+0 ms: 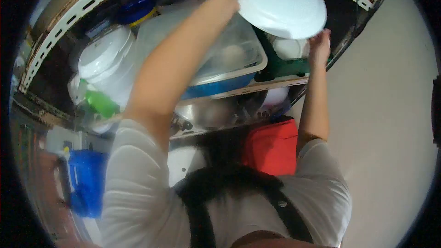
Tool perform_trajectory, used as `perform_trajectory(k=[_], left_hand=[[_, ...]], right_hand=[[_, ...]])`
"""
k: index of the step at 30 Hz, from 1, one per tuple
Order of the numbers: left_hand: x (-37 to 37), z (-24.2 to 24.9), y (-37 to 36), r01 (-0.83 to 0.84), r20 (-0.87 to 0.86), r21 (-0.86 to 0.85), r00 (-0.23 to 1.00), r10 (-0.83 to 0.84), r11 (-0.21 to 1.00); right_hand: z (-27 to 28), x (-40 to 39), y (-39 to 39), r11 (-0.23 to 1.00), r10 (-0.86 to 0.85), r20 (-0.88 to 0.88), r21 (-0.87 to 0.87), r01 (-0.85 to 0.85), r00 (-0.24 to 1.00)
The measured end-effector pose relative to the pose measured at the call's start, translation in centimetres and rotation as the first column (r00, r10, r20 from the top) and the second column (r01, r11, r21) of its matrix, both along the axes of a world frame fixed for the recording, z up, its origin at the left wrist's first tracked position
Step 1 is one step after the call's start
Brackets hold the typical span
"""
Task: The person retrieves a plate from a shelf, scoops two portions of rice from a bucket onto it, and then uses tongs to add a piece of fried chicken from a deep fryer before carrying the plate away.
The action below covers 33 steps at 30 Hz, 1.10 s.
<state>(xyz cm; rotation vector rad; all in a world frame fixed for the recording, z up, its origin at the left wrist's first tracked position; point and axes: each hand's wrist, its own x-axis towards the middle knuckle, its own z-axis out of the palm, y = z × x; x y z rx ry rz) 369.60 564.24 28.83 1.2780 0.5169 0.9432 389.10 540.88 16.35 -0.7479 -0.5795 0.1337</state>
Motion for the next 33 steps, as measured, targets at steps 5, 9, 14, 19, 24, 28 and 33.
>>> perform_trajectory(k=[5,9,14,19,24,28,33], left_hand=[[-5.9,-2.3,-6.9,0.321,-0.31,0.942,0.733,0.606,0.094],[-7.8,-5.9,-15.5,-0.091,-0.096,0.043,0.991,0.095,0.995],[-23.8,-7.7,-23.1,-0.13,0.019,0.408,0.991,0.134,0.904],[-39.0,-11.6,-27.8,-0.278,0.448,0.234,0.881,0.15,0.932],[-57.7,-9.5,-31.1,-0.428,0.283,0.857,0.856,0.432,0.287],[-72.8,-9.7,-38.6,-0.792,0.222,0.458,0.543,0.81,0.404],[-84.8,-13.9,-55.3,-0.956,-0.044,-0.236,0.191,0.981,0.176]], right_hand=[[1.5,-8.6,-8.6,0.979,0.201,-0.206,0.01,-0.203,0.958],[-2.0,-12.5,-15.2,0.949,0.303,-0.212,-0.018,-0.314,0.929],[-2.8,-26.9,-15.4,0.935,0.345,-0.133,-0.034,-0.352,0.929],[-3.5,-38.5,-11.6,0.558,0.826,-0.219,0.199,-0.805,0.519],[-2.4,-52.9,-7.9,-0.018,0.986,-0.157,0.183,-0.983,-0.047],[-0.8,-67.2,-6.3,-0.385,0.905,-0.148,0.114,-0.916,-0.398],[-2.0,-88.1,-10.4,-0.696,0.679,-0.228,0.103,-0.711,-0.698]])
